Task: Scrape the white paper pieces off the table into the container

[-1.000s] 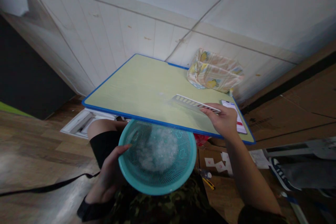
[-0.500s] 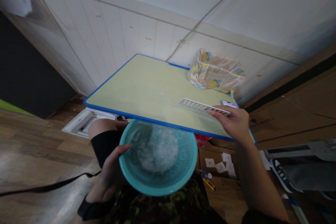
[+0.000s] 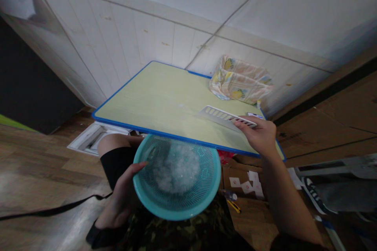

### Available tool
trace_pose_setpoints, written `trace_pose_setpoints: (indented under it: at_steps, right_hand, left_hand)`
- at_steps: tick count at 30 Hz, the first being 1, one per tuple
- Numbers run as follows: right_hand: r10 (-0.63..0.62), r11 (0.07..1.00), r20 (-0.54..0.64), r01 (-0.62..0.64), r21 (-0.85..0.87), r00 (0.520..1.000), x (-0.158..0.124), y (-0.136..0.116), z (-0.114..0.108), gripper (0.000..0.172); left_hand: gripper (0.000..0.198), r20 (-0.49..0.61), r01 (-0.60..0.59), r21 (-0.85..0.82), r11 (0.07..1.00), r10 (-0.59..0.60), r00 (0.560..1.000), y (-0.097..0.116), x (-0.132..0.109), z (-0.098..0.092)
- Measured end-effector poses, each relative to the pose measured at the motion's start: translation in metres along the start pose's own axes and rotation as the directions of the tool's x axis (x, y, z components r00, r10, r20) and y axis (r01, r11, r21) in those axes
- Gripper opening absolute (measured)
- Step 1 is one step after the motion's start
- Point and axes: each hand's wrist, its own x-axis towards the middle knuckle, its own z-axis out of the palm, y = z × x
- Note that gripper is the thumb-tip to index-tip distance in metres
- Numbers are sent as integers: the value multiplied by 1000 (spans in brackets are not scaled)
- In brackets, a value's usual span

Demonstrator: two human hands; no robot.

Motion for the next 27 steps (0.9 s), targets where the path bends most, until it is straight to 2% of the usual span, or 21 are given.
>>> trace_pose_setpoints:
  at_steps: [4,9,14,18,22,27]
  right_hand:
    - [5,999,55,-7,34,998,-2,0,0,12]
    - [30,998,27,-31,49,999,-3,0,-1,11]
    - [35,995,115,-45,88,993,-7,-7,-4,10]
    - [32,995,102,-41,93,994,-9,-11,-6,9]
    - [14,988,143,-36,152,990,-11,-11,-5,8]
    - [0,985,140,-24,170,990,-13,-11,-6,8]
  left_hand:
    - [22,4,0,-12,1000,0,1000,0,-1,2]
    - [20,23,10,-24,1000,-10,1000,0,-1,1]
    - [20,17,0,-25,1000,1,1000,1,-2,1]
    - [21,-14,5,-10,1000,-5,1000,2,-4,4]
    - [21,-14,12,-4,1000,-12,1000,2,-4,5]
    - [19,4,3,12,1000,-3,1000,1,-2,3]
